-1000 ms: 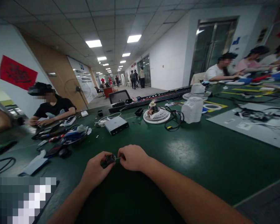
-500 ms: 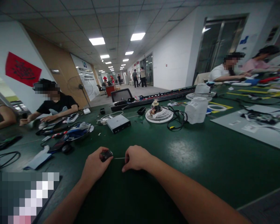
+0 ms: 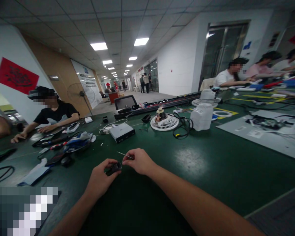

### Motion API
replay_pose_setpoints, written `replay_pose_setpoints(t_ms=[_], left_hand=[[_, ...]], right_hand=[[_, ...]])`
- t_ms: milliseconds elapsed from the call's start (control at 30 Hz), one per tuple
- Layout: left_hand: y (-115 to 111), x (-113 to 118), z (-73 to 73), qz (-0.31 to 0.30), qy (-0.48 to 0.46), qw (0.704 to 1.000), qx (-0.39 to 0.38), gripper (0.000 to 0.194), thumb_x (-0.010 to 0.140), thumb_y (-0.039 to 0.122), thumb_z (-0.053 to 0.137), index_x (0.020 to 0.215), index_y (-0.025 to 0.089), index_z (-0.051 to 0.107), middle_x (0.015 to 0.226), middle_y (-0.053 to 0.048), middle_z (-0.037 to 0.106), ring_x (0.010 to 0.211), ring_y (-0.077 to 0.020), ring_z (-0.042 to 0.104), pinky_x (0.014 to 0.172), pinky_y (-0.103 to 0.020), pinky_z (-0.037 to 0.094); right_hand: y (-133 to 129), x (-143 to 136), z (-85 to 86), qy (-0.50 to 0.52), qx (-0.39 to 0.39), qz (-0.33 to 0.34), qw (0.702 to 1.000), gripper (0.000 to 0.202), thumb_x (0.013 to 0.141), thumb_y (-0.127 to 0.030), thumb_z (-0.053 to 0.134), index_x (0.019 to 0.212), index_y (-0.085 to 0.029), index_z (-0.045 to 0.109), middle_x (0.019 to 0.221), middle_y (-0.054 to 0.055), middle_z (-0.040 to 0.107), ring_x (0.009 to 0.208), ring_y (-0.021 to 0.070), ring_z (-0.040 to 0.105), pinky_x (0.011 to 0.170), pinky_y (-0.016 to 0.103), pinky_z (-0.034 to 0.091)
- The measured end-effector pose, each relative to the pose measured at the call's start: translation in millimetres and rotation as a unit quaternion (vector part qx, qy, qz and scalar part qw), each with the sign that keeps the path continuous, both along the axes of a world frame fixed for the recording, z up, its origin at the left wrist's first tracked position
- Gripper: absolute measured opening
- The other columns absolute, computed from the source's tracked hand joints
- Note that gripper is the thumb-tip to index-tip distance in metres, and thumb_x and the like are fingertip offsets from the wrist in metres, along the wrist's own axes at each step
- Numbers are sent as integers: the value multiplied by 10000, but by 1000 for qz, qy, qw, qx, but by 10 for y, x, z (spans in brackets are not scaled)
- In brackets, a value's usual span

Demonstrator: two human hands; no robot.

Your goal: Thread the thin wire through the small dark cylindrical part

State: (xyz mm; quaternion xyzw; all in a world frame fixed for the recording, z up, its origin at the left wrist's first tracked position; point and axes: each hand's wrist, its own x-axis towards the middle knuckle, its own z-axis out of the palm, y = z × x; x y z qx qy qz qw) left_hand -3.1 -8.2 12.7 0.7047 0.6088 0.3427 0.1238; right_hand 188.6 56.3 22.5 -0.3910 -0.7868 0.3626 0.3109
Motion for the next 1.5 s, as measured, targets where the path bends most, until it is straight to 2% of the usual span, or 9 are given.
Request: replay_pose_setpoints(t_ms=[167, 300, 500, 833, 967, 1167, 1300, 1433, 1500], left_hand=[[-43, 65, -33, -23, -57, 998, 27, 462, 705, 247, 751, 1117, 232, 543, 1016, -35, 716, 939, -222, 688, 840, -397, 554], [-55, 62, -37, -37, -61, 997, 32, 385, 709, 236, 755, 1041, 228, 561, 993, -28, 716, 937, -217, 689, 849, -390, 551], [-71, 54, -6, -76, -17, 996, 35, 263, 746, 212, 716, 992, 230, 625, 976, -30, 719, 933, -220, 683, 842, -390, 548], [-96, 52, 1, -72, -62, 994, 50, 195, 750, 238, 713, 884, 213, 574, 968, -33, 734, 913, -210, 692, 830, -368, 551], [-102, 57, -38, -99, -51, 993, 36, 175, 767, 224, 695, 868, 216, 553, 997, -48, 728, 950, -220, 686, 854, -388, 551], [-81, 36, -37, -83, -47, 993, 76, 201, 776, 223, 694, 804, 229, 495, 1041, -35, 726, 991, -217, 682, 890, -399, 545], [-51, 31, -24, -35, -50, 993, 105, 224, 779, 223, 683, 803, 232, 461, 1042, -38, 723, 996, -214, 678, 893, -403, 538], [-25, 5, -13, 18, -35, 994, 99, 215, 781, 229, 673, 800, 235, 459, 1006, -28, 722, 964, -213, 682, 859, -399, 541], [-16, -16, -9, 48, -25, 994, 95, 203, 787, 265, 675, 801, 235, 475, 971, -23, 723, 914, -216, 689, 822, -396, 549]], right_hand=[[-41, -39, -40, 33, -14, 37, 999, 102, 748, -214, 724, 840, -179, 747, 756, -2, 695, 694, 128, 597, 630, 231, 424], [-19, -29, -66, 14, -3, -28, 999, 188, 681, -323, 786, 767, -166, 726, 683, -13, 654, 611, 113, 539, 537, 223, 370], [10, -2, -61, 2, -109, 21, 994, 243, 638, -340, 810, 763, -157, 708, 658, -31, 632, 595, 100, 526, 518, 207, 357], [-57, 8, 15, -21, 45, 32, 998, 214, 734, -365, 746, 811, -173, 693, 695, -16, 649, 618, 105, 551, 548, 214, 365], [-24, 33, 29, -41, -11, 62, 997, 198, 711, -323, 764, 814, -171, 692, 713, -20, 656, 624, 103, 559, 538, 206, 367], [-29, -42, -67, 0, -42, 28, 999, 280, 726, -376, 750, 890, -166, 666, 732, -12, 638, 620, 106, 548, 517, 204, 368], [-37, -44, -71, 31, 28, 11, 999, 238, 865, -206, 582, 1097, -156, 595, 819, 13, 646, 688, 116, 574, 606, 220, 426], [-12, 80, 25, -72, 212, 23, 974, 284, 914, -138, 483, 1138, -182, 650, 1003, 64, 649, 921, 165, 588, 811, 285, 434], [0, 138, 68, -127, 258, 25, 958, 314, 939, -188, 478, 1192, -222, 660, 990, 58, 642, 912, 170, 584, 797, 289, 430]])
